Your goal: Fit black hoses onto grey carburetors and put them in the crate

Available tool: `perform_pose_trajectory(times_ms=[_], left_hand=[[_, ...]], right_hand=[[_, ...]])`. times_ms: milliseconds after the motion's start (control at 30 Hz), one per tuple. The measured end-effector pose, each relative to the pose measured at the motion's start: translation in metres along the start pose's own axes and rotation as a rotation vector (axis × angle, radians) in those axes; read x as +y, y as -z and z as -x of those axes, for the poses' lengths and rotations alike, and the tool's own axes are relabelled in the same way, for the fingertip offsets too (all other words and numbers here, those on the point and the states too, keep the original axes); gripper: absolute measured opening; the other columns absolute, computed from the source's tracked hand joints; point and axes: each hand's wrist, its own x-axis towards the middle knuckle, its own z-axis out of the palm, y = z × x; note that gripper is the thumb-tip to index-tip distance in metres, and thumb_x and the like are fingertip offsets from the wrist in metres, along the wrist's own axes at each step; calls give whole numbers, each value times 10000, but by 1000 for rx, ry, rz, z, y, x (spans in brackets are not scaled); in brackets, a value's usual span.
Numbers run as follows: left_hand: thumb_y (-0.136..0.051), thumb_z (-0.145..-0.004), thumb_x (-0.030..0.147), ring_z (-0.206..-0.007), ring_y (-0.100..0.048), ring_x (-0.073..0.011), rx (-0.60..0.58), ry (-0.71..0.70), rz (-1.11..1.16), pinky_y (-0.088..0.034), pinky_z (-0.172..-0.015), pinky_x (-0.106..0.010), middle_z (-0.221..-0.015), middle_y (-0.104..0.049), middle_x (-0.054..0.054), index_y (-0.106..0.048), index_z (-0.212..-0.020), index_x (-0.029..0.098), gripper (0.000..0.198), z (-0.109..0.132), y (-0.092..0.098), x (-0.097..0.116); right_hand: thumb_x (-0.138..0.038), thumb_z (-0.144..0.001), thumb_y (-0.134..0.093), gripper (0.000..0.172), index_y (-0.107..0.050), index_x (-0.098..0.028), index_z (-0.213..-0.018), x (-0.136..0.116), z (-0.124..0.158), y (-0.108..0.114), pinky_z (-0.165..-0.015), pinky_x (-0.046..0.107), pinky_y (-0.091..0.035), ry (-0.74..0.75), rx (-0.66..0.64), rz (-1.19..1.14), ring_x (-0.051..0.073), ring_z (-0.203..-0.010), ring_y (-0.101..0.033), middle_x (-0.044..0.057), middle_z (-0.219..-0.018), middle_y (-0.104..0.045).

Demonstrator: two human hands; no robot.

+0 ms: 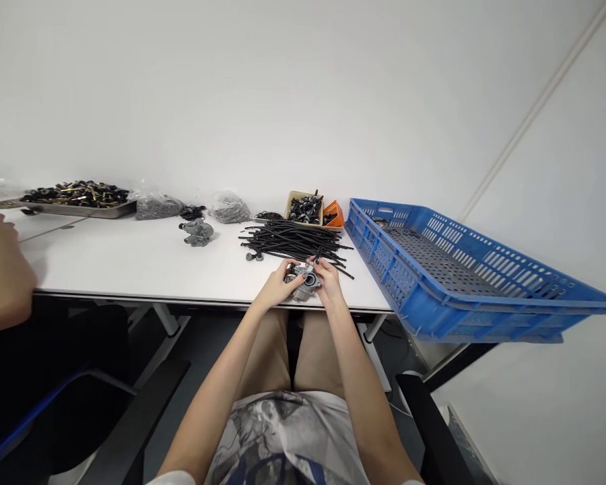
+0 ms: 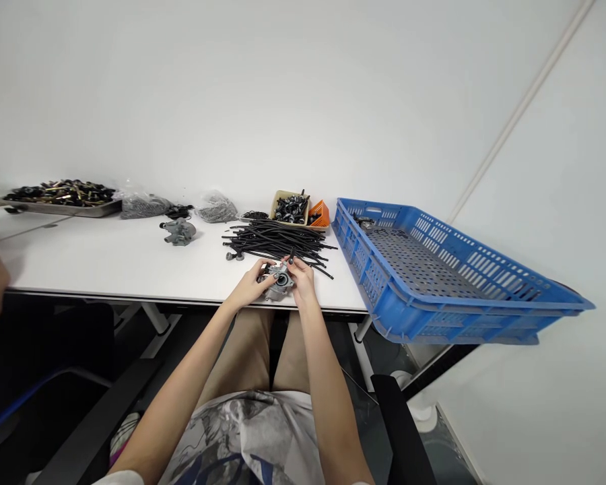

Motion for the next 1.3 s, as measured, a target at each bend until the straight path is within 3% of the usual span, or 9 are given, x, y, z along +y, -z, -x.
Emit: perform_pose_trajectory(times_ms=[300, 467, 767, 1033, 1300], left_hand=[[-600, -858, 477, -956, -622, -202, -44, -49, 80, -475, -875, -326, -1156, -650, -73, -538, -1206, 204, 447, -1, 4, -2], [-626, -834, 437, -943, -599, -205, 4, -40, 148, -457, -883, -328, -1164, -644, -81, -583, -1150, 181, 409, -4, 10, -6], [-581, -787, 539, -952, -636, -246, 44, 56, 679, -494, -834, -341, -1052, -705, -91, -677, -980, 146, 448, -8, 10, -13], [-583, -824, 486, -1026, -625, -252, 36, 62, 519, -489, -857, -330, -1124, -692, -107, -668, -1000, 137, 400, -9, 8, -10], [-587, -827, 437, -980, -628, -236, 35, 53, 448, -473, -880, -329, -1023, -706, -81, -657, -950, 141, 328, -5, 10, -2]], right_hand=[[-217, -649, -792, 124, -745, -186, -759, -3, 0, 1, -701, 259, -517, -35, -53, -15, 148, -722, -653, 22, -798, -742], [-203, -636, -791, 113, -748, -191, -740, -4, -2, -5, -740, 284, -515, -36, -115, -3, 154, -705, -642, 23, -776, -738], [-212, -683, -769, 112, -733, -207, -788, -9, 2, -32, -831, 327, -529, -33, -230, -28, 190, -812, -674, 39, -860, -752], [-257, -731, -718, 127, -708, -205, -846, -7, 5, -24, -797, 326, -538, -86, -171, -18, 211, -864, -680, 51, -851, -740], [-283, -719, -740, 167, -687, -221, -865, 7, 9, -17, -735, 300, -536, -77, -114, -70, 178, -779, -668, 24, -859, -738]])
